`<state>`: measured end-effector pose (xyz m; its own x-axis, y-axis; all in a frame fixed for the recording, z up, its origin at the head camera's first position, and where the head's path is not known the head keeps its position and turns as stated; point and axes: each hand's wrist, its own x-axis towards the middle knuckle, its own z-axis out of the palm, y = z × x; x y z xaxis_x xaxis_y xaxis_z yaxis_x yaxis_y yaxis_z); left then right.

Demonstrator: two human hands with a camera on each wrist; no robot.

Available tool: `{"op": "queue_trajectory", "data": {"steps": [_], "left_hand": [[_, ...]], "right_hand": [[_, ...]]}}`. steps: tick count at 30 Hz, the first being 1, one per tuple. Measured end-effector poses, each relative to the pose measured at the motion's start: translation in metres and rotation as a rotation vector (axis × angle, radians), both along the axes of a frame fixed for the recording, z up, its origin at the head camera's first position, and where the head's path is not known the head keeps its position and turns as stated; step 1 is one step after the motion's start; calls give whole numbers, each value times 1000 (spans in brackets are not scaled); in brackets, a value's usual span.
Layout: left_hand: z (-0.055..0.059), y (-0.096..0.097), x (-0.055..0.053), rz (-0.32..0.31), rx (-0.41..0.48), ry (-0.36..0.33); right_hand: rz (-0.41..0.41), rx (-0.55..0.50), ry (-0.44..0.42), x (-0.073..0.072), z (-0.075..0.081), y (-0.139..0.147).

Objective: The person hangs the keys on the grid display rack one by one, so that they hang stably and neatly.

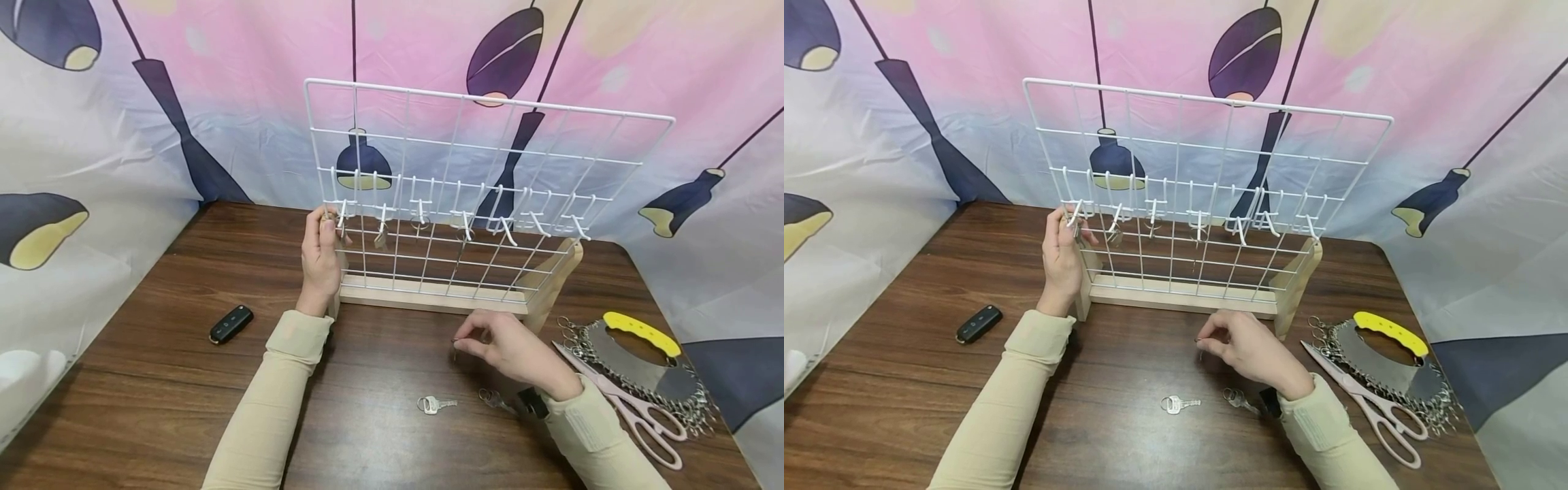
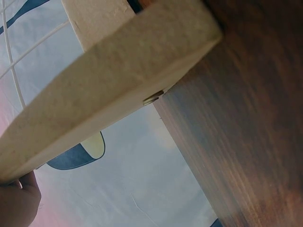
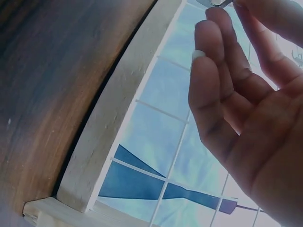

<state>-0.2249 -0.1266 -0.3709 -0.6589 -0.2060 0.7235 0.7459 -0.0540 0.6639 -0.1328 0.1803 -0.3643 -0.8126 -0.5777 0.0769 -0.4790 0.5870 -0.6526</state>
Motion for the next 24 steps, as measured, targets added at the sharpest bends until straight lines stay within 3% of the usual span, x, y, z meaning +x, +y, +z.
{"op": "queue_trajectory", "data": {"steps": [4, 10, 24], "left_hand": [[1, 0, 1, -4, 2, -3], [0, 0, -1, 1, 14, 5], [-1, 0, 0, 30, -5, 4]], "right_hand": [[-56, -22, -20, 1, 5, 0], [-141, -92, 30, 2, 13, 2], [-430, -518, 150, 7, 41, 13]]}}
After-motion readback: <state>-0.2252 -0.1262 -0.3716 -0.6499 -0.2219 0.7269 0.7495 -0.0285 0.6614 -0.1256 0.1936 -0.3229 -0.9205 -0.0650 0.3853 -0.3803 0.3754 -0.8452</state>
